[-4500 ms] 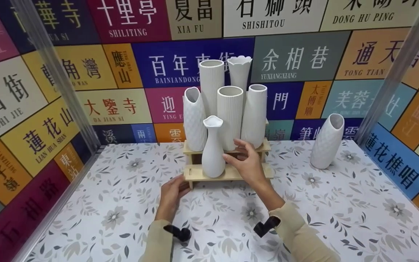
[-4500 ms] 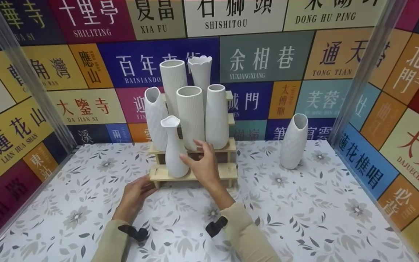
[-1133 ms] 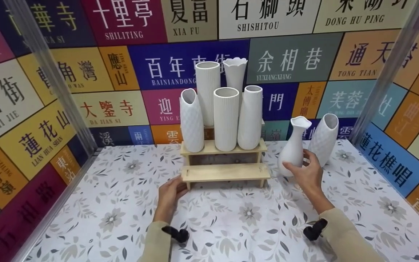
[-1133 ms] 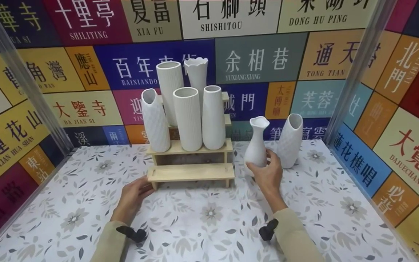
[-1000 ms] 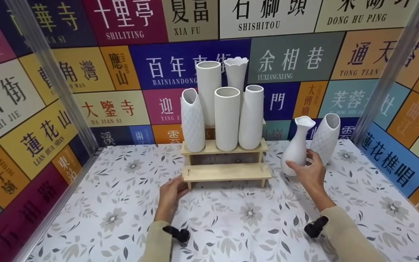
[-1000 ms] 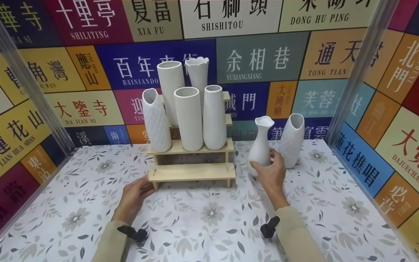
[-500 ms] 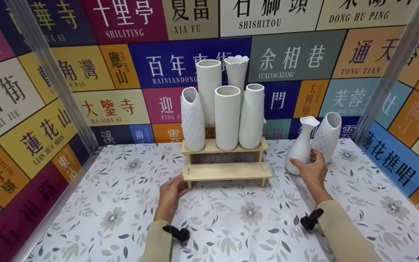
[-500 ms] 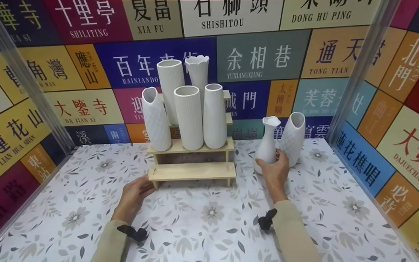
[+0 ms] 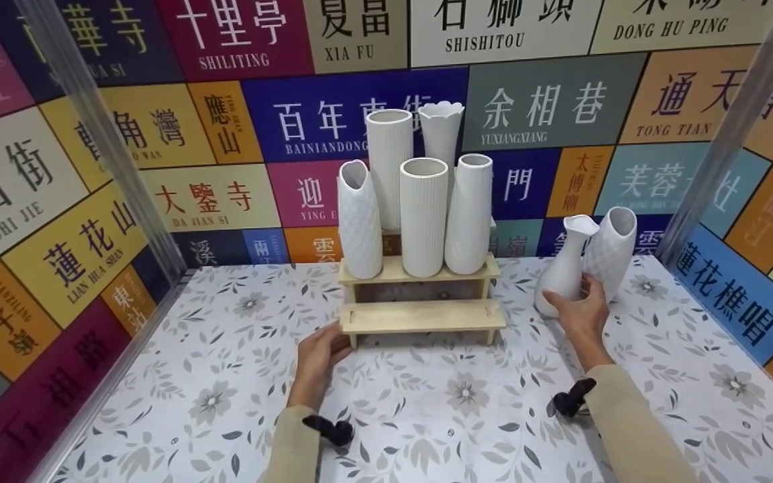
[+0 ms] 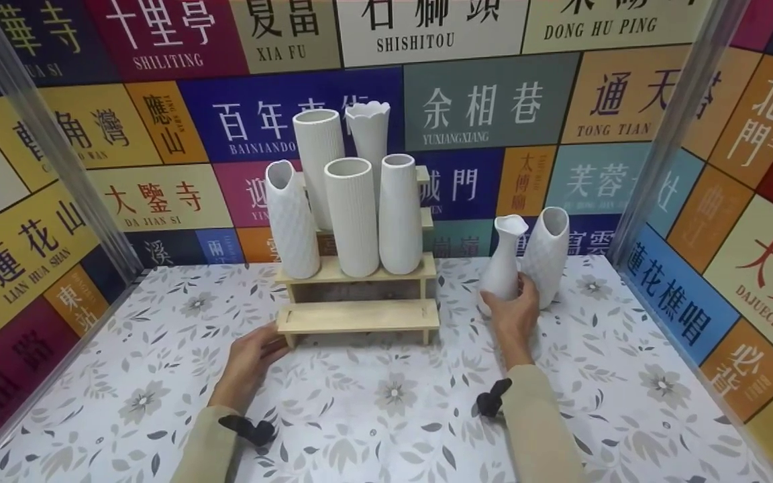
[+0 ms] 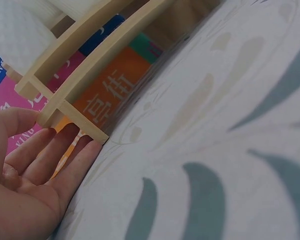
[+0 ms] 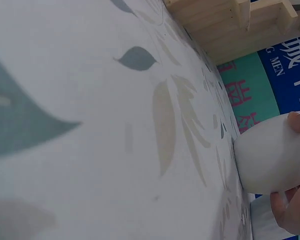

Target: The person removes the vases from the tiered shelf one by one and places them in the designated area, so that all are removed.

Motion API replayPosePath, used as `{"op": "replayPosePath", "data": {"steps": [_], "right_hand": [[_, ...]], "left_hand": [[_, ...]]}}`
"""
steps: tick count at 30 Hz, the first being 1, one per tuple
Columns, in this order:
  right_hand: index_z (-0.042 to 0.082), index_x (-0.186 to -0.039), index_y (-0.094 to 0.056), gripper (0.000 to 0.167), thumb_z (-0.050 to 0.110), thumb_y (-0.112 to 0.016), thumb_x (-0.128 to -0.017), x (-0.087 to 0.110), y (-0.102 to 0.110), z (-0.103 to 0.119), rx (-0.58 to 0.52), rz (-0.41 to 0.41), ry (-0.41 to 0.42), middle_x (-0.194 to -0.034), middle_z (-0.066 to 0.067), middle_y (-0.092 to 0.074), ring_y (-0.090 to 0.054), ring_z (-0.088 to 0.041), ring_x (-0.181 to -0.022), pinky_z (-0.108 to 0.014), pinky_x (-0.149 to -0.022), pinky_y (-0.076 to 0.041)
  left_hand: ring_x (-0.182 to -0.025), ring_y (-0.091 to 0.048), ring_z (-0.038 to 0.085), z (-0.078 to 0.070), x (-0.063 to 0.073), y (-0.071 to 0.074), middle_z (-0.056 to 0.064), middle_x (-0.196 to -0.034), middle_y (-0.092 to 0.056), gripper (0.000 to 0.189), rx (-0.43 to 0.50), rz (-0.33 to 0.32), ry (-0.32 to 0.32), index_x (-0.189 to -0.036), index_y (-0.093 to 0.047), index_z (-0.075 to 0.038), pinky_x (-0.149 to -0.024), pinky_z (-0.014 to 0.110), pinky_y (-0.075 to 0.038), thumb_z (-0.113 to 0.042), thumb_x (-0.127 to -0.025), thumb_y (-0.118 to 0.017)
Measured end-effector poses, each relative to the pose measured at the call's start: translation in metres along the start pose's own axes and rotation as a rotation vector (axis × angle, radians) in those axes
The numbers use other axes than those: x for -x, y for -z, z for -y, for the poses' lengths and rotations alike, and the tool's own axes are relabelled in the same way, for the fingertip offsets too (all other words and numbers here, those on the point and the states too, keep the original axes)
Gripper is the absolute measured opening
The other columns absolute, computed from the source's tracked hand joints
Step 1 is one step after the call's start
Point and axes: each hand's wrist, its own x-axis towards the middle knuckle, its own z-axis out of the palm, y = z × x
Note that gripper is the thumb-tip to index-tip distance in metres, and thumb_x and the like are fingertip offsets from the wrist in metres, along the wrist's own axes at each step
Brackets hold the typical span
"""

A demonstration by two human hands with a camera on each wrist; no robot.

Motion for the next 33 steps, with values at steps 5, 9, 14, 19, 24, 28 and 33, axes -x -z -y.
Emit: {"op": "replayPosePath", "data": {"steps": [5, 9, 14, 19, 24, 28, 33], "right_hand": [[0.007, -0.153, -0.034, 0.083, 0.017, -0.080, -0.085, -0.002, -0.004, 0.001, -0.011, -0.043, 0.020, -0.154, -0.020, -0.040, -0.041, -0.036, -0.142, -0.051, -0.119, -0.039], [0.004, -0.150, -0.038, 0.080, 0.015, -0.081, -0.083, -0.003, -0.009, 0.000, 0.005, -0.094, 0.046, -0.150, -0.024, -0.038, -0.036, -0.036, -0.140, -0.051, -0.118, -0.040], [0.004, -0.150, -0.039, 0.078, 0.014, -0.080, -0.084, -0.005, -0.013, 0.000, 0.003, -0.113, 0.059, -0.151, -0.025, -0.033, -0.032, -0.037, -0.142, -0.053, -0.119, -0.039], [0.005, -0.151, -0.038, 0.079, 0.014, -0.079, -0.085, -0.007, -0.014, 0.001, 0.013, -0.111, 0.044, -0.153, -0.025, -0.030, -0.030, -0.037, -0.143, -0.052, -0.121, -0.037], [0.005, -0.152, -0.038, 0.078, 0.013, -0.079, -0.086, -0.009, -0.017, 0.002, 0.014, -0.112, 0.055, -0.153, -0.025, -0.032, -0.030, -0.037, -0.144, -0.052, -0.121, -0.036], [0.006, -0.151, -0.039, 0.077, 0.015, -0.079, -0.085, -0.010, -0.022, 0.002, 0.026, -0.151, 0.024, -0.152, -0.025, -0.034, -0.033, -0.037, -0.142, -0.051, -0.122, -0.034], [0.007, -0.149, -0.037, 0.078, 0.018, -0.080, -0.085, -0.011, -0.022, 0.003, 0.042, -0.176, -0.032, -0.152, -0.021, -0.033, -0.033, -0.034, -0.140, -0.048, -0.123, -0.033]], "left_hand": [[-0.109, -0.072, 0.030, 0.001, 0.000, 0.000, 0.023, -0.119, -0.071, 0.039, -0.013, 0.005, -0.011, -0.133, -0.062, 0.000, -0.092, 0.035, -0.062, -0.018, -0.099, -0.061], [-0.109, -0.072, 0.029, 0.003, 0.000, 0.000, 0.022, -0.121, -0.071, 0.040, -0.043, -0.008, -0.009, -0.134, -0.061, -0.001, -0.091, 0.034, -0.062, -0.020, -0.099, -0.062], [-0.107, -0.073, 0.027, 0.001, 0.000, -0.001, 0.022, -0.120, -0.071, 0.040, -0.041, -0.018, -0.011, -0.133, -0.062, -0.001, -0.090, 0.034, -0.063, -0.020, -0.098, -0.062], [-0.108, -0.072, 0.030, 0.000, 0.001, -0.001, 0.025, -0.121, -0.070, 0.039, -0.010, -0.005, -0.012, -0.133, -0.060, 0.002, -0.090, 0.035, -0.063, -0.017, -0.099, -0.060], [-0.108, -0.072, 0.031, -0.002, 0.001, 0.000, 0.025, -0.121, -0.070, 0.039, 0.005, -0.004, -0.010, -0.134, -0.060, 0.002, -0.091, 0.036, -0.063, -0.016, -0.099, -0.060], [-0.109, -0.072, 0.030, -0.003, 0.000, 0.000, 0.024, -0.121, -0.070, 0.039, 0.008, -0.010, -0.001, -0.134, -0.060, 0.000, -0.091, 0.035, -0.062, -0.017, -0.098, -0.061], [-0.110, -0.072, 0.029, -0.002, -0.001, -0.002, 0.023, -0.122, -0.070, 0.040, 0.000, -0.011, 0.026, -0.134, -0.060, -0.001, -0.091, 0.034, -0.063, -0.018, -0.098, -0.062]]}}
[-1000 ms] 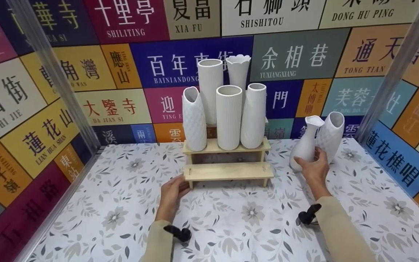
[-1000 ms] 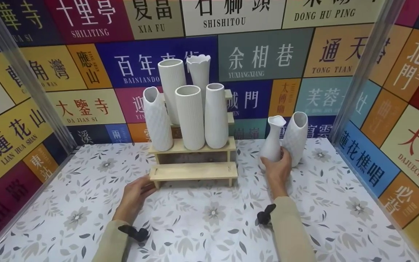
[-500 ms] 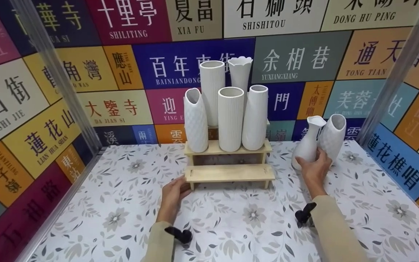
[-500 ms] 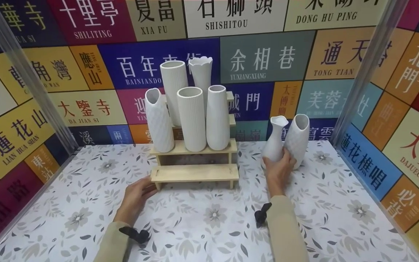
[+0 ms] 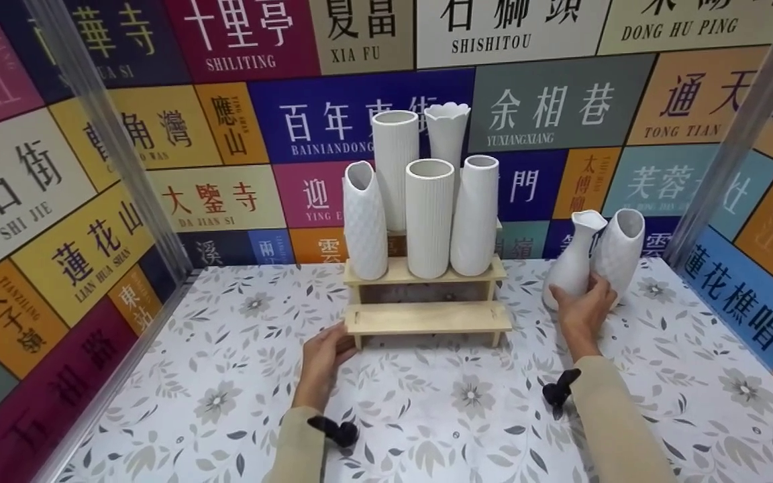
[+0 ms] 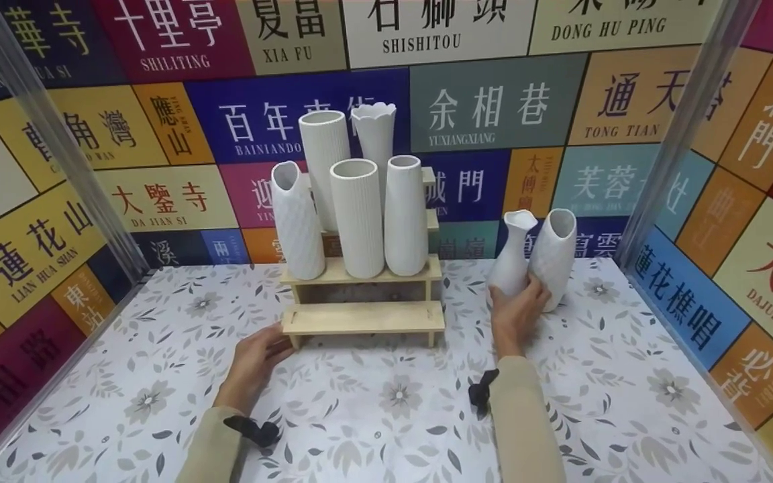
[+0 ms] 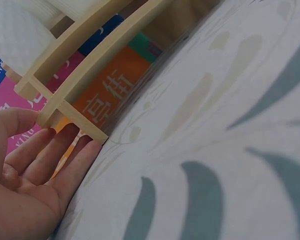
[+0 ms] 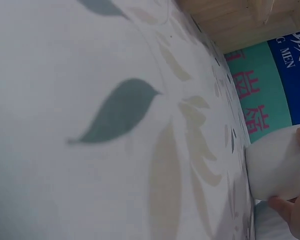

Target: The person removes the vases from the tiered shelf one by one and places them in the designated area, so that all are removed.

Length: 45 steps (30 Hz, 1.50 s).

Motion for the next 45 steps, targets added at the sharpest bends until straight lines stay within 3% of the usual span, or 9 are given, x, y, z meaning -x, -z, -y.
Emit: {"op": "replayPosePath", "data": {"steps": [4, 12, 20, 27, 32, 38, 45], "right_hand": [[0.007, -0.149, -0.036, 0.077, 0.017, -0.079, -0.086, 0.000, 0.003, 0.003, 0.004, 0.009, -0.026, -0.152, -0.022, -0.032, -0.034, -0.035, -0.141, -0.048, -0.123, -0.033], [0.004, -0.150, -0.034, 0.080, 0.017, -0.079, -0.084, 0.013, 0.002, 0.022, -0.036, -0.024, -0.110, -0.154, -0.024, -0.028, -0.032, -0.036, -0.143, -0.047, -0.124, -0.031], [0.012, -0.149, -0.034, 0.068, 0.020, -0.070, -0.091, 0.032, 0.005, 0.073, -0.156, -0.001, -0.002, -0.155, -0.014, -0.027, -0.034, -0.026, -0.145, -0.040, -0.124, -0.033], [0.019, -0.153, -0.031, 0.075, 0.040, -0.070, -0.093, 0.056, 0.014, 0.117, -0.227, 0.161, 0.019, -0.161, -0.003, -0.030, -0.030, -0.018, -0.151, -0.034, -0.125, -0.033], [0.017, -0.154, -0.031, 0.083, 0.044, -0.074, -0.089, 0.068, 0.017, 0.139, -0.279, 0.285, 0.104, -0.162, -0.003, -0.032, -0.032, -0.020, -0.151, -0.034, -0.125, -0.034], [0.012, -0.154, -0.032, 0.085, 0.041, -0.076, -0.088, 0.072, 0.008, 0.146, -0.301, 0.402, 0.191, -0.161, -0.006, -0.034, -0.035, -0.023, -0.148, -0.037, -0.124, -0.036], [0.012, -0.154, -0.035, 0.085, 0.040, -0.079, -0.086, 0.070, -0.007, 0.146, -0.298, 0.445, 0.225, -0.160, -0.008, -0.037, -0.037, -0.027, -0.147, -0.040, -0.123, -0.034]], "left_hand": [[-0.109, -0.072, 0.030, 0.000, 0.001, -0.002, 0.024, -0.121, -0.070, 0.041, -0.008, 0.004, -0.029, -0.135, -0.059, 0.001, -0.091, 0.035, -0.063, -0.017, -0.098, -0.061], [-0.106, -0.073, 0.027, 0.000, 0.002, -0.002, 0.023, -0.119, -0.071, 0.040, -0.023, 0.000, -0.021, -0.134, -0.060, 0.000, -0.090, 0.034, -0.063, -0.017, -0.098, -0.061], [-0.108, -0.072, 0.028, 0.001, 0.002, 0.001, 0.024, -0.120, -0.071, 0.040, -0.008, 0.019, -0.034, -0.134, -0.060, 0.001, -0.091, 0.035, -0.063, -0.017, -0.099, -0.060], [-0.108, -0.072, 0.031, 0.001, 0.003, 0.001, 0.025, -0.120, -0.070, 0.040, 0.007, 0.016, -0.030, -0.134, -0.060, 0.003, -0.091, 0.036, -0.063, -0.016, -0.098, -0.060], [-0.110, -0.071, 0.031, 0.001, 0.002, 0.000, 0.024, -0.121, -0.070, 0.039, -0.012, -0.004, -0.026, -0.132, -0.062, 0.001, -0.091, 0.035, -0.063, -0.018, -0.098, -0.061], [-0.106, -0.073, 0.027, 0.002, -0.002, -0.002, 0.022, -0.121, -0.071, 0.039, -0.065, -0.065, -0.001, -0.132, -0.064, -0.003, -0.088, 0.033, -0.064, -0.021, -0.097, -0.064], [-0.101, -0.074, 0.025, -0.001, 0.000, -0.001, 0.022, -0.120, -0.071, 0.041, -0.055, -0.062, 0.008, -0.132, -0.063, -0.005, -0.087, 0.032, -0.064, -0.020, -0.094, -0.069]]}}
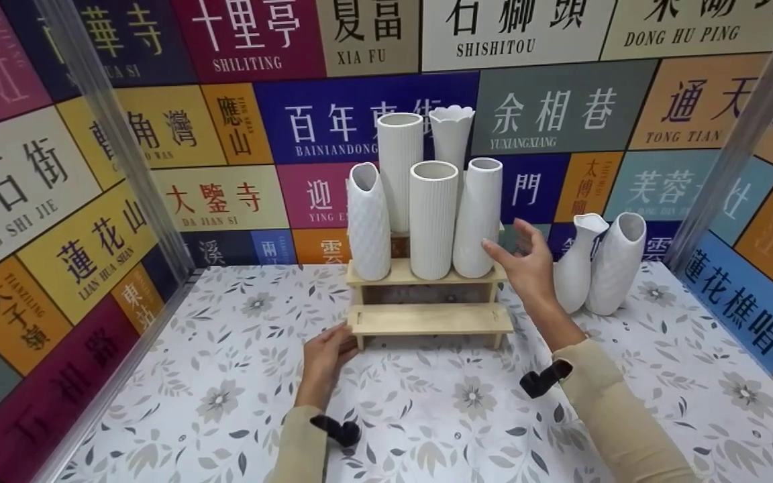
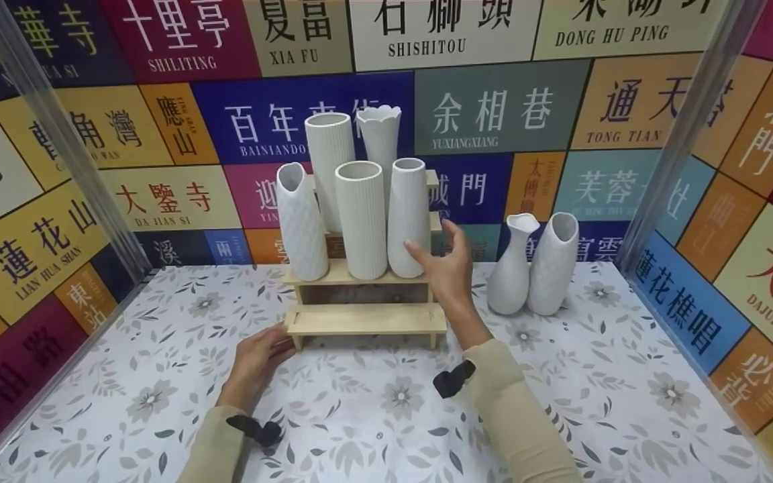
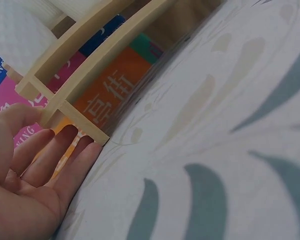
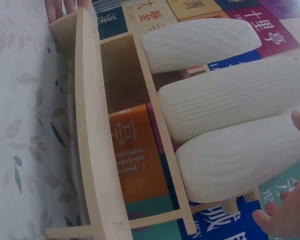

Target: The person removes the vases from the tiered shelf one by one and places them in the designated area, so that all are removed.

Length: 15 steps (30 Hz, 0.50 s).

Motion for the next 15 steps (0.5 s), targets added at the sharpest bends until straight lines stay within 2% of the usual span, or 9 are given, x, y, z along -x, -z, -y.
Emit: {"op": "replayPosePath", "data": {"steps": [7, 15], "right_hand": [[0.011, -0.153, -0.036, 0.084, 0.040, -0.078, -0.086, -0.007, -0.010, -0.004, 0.033, 0.020, -0.002, -0.158, -0.009, -0.041, -0.036, -0.028, -0.146, -0.043, -0.123, -0.034], [0.013, -0.154, -0.035, 0.086, 0.040, -0.079, -0.085, -0.010, -0.017, -0.002, -0.033, 0.034, -0.091, -0.157, -0.009, -0.041, -0.040, -0.025, -0.142, -0.041, -0.115, -0.043]], "left_hand": [[-0.101, -0.074, 0.025, 0.001, 0.002, -0.002, 0.020, -0.117, -0.073, 0.045, -0.006, 0.010, -0.029, -0.129, -0.066, -0.002, -0.087, 0.032, -0.064, -0.021, -0.089, -0.077], [-0.100, -0.074, 0.023, 0.002, 0.001, -0.002, 0.019, -0.116, -0.073, 0.040, -0.026, -0.008, -0.031, -0.130, -0.066, -0.004, -0.085, 0.031, -0.064, -0.023, -0.095, -0.068]]}}
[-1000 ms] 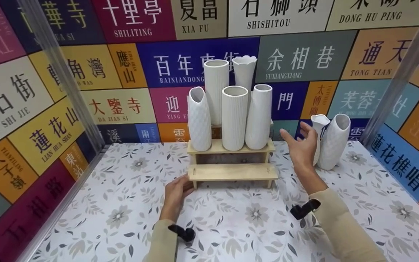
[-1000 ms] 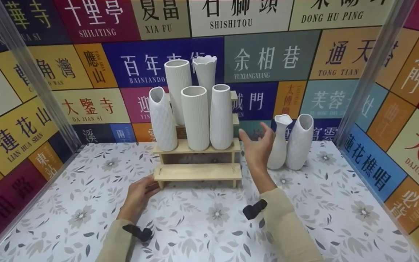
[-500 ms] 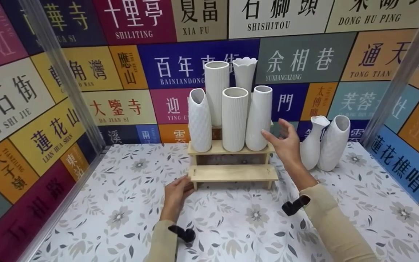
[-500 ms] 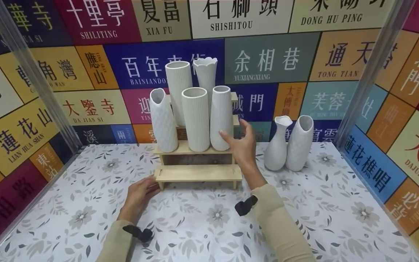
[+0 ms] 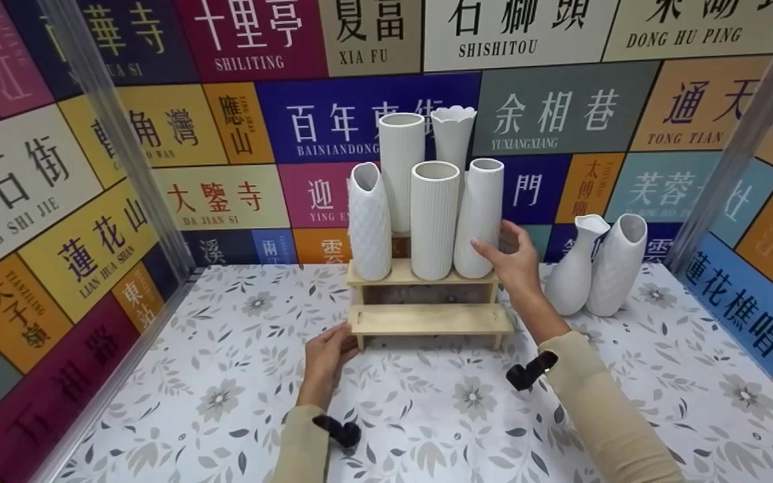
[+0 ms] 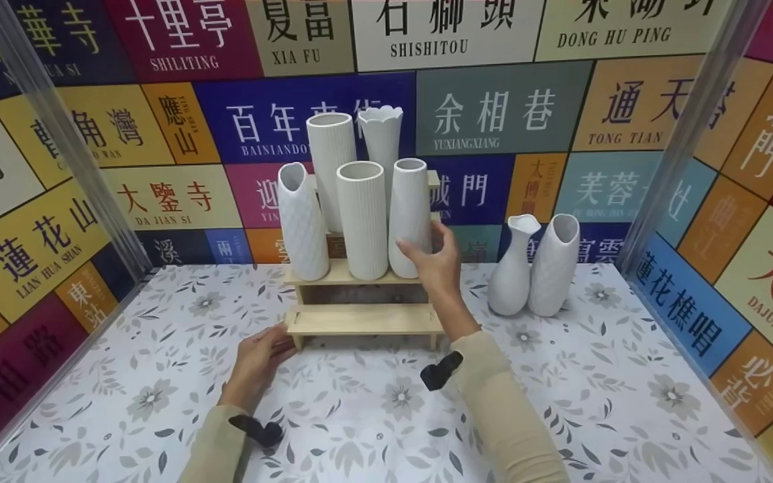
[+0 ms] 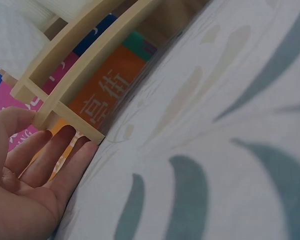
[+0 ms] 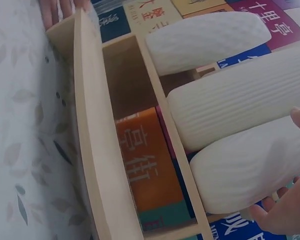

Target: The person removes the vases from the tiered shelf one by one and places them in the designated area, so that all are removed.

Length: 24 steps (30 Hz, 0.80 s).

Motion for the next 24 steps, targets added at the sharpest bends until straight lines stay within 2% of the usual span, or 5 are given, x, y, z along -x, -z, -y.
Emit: {"op": "replayPosePath", "data": {"steps": [7, 13, 17, 24], "right_hand": [[0.016, -0.154, -0.033, 0.087, 0.035, -0.081, -0.084, -0.006, -0.008, 0.000, -0.026, -0.012, -0.006, -0.156, -0.008, -0.042, -0.046, -0.025, -0.137, -0.040, -0.111, -0.047], [0.012, -0.155, -0.032, 0.090, 0.028, -0.083, -0.083, -0.015, -0.015, -0.008, 0.025, -0.048, 0.009, -0.156, -0.012, -0.041, -0.042, -0.028, -0.141, -0.042, -0.118, -0.042], [0.010, -0.155, -0.032, 0.090, 0.025, -0.084, -0.082, -0.020, -0.018, -0.014, 0.022, -0.068, 0.013, -0.156, -0.014, -0.041, -0.040, -0.029, -0.144, -0.042, -0.120, -0.039], [0.014, -0.154, -0.033, 0.092, 0.032, -0.085, -0.080, -0.020, -0.017, -0.017, 0.040, -0.090, 0.025, -0.155, -0.012, -0.043, -0.040, -0.029, -0.144, -0.044, -0.120, -0.040]], "left_hand": [[-0.100, -0.075, 0.029, 0.001, 0.002, 0.001, 0.024, -0.115, -0.072, 0.044, 0.040, 0.018, -0.044, -0.133, -0.062, 0.000, -0.083, 0.032, -0.064, -0.020, -0.094, -0.070], [-0.102, -0.074, 0.027, 0.002, 0.001, 0.000, 0.022, -0.119, -0.072, 0.045, -0.001, -0.003, -0.021, -0.134, -0.062, -0.004, -0.086, 0.032, -0.064, -0.023, -0.094, -0.071], [-0.101, -0.074, 0.026, 0.003, 0.002, 0.000, 0.022, -0.119, -0.072, 0.044, -0.003, -0.001, -0.022, -0.133, -0.062, -0.004, -0.086, 0.032, -0.064, -0.023, -0.095, -0.070], [-0.101, -0.074, 0.026, 0.001, 0.001, 0.000, 0.022, -0.119, -0.071, 0.044, 0.005, 0.008, -0.024, -0.134, -0.062, -0.004, -0.086, 0.032, -0.064, -0.023, -0.095, -0.069]]}}
